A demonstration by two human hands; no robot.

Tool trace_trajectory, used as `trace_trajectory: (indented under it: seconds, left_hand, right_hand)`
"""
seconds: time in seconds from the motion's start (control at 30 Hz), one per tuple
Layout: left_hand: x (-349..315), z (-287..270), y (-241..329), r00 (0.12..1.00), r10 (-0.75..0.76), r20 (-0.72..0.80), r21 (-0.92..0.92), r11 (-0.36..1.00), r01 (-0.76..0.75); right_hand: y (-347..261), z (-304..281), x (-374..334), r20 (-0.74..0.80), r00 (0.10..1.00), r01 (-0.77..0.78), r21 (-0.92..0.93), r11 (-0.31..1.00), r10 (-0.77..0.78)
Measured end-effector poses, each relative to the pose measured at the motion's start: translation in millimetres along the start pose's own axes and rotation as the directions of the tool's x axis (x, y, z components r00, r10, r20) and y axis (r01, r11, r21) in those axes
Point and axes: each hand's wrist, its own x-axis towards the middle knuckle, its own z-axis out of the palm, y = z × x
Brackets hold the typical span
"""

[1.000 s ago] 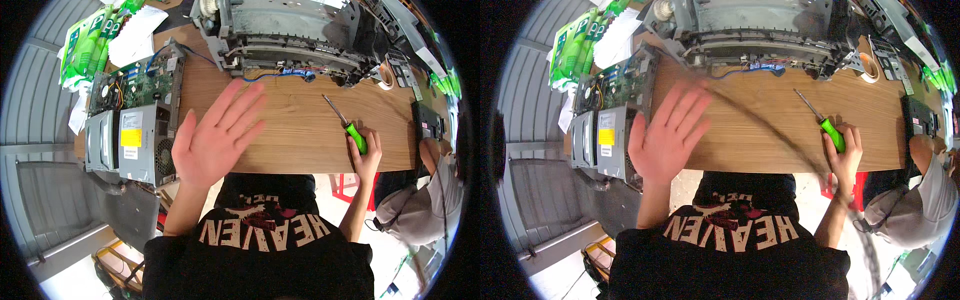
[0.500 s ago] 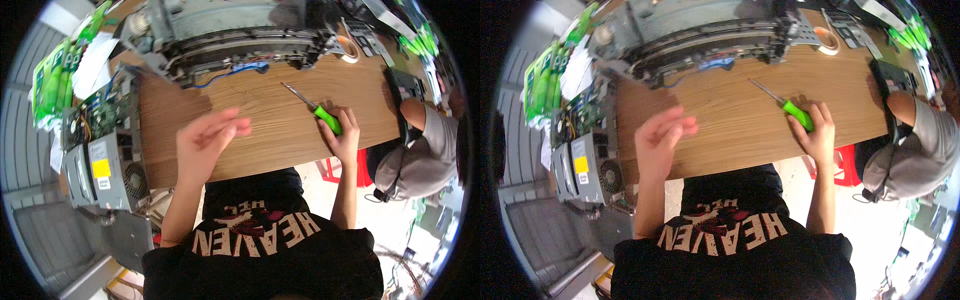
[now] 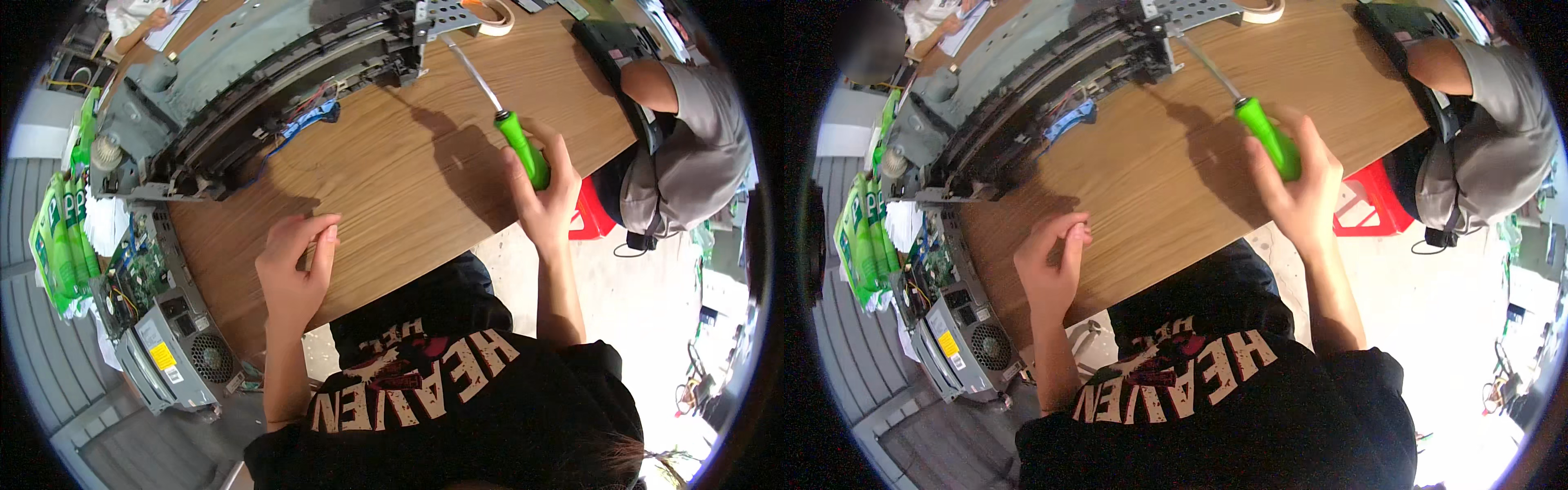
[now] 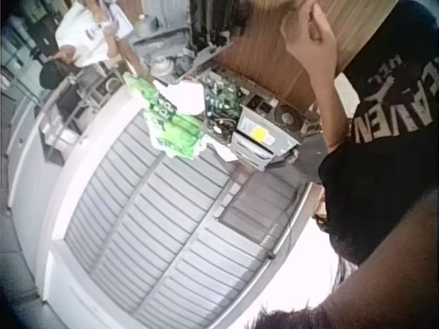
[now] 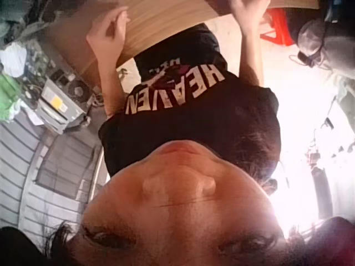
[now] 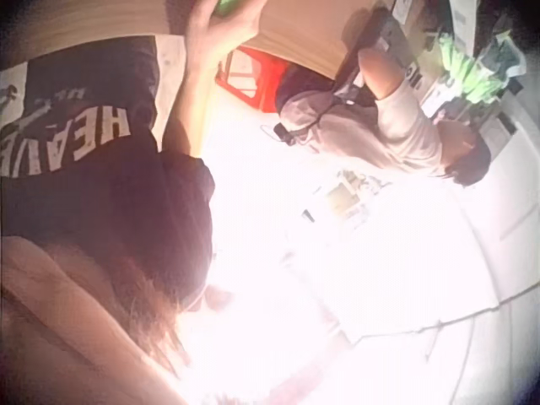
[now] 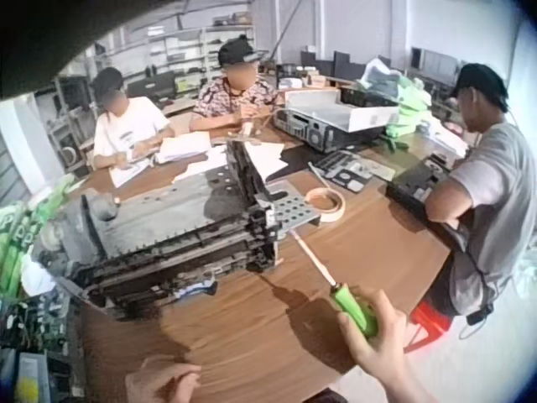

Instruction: The person uses a screwdriver to remove screws from the internal chassis of a printer and then moves electronic components on a wooden table.

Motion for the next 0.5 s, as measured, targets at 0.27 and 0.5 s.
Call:
trace_trajectory:
  seconds: [0.27, 0.5]
  left_hand:
    - [-4.8, 9.4, -20.7, 0.987, -0.115, -0.108, -0.058, 0.992, 0.109]
    - [-4.0, 8.6, -19.9, 0.983, -0.103, -0.155, -0.042, 0.994, 0.097]
  right_hand:
    - [-5.9, 5.6, 3.9, 0.101, 0.993, 0.067, -0.03, 0.997, -0.064]
    - [-2.7, 13.0, 3.9, -0.036, 0.986, 0.163, -0.022, 0.986, -0.164]
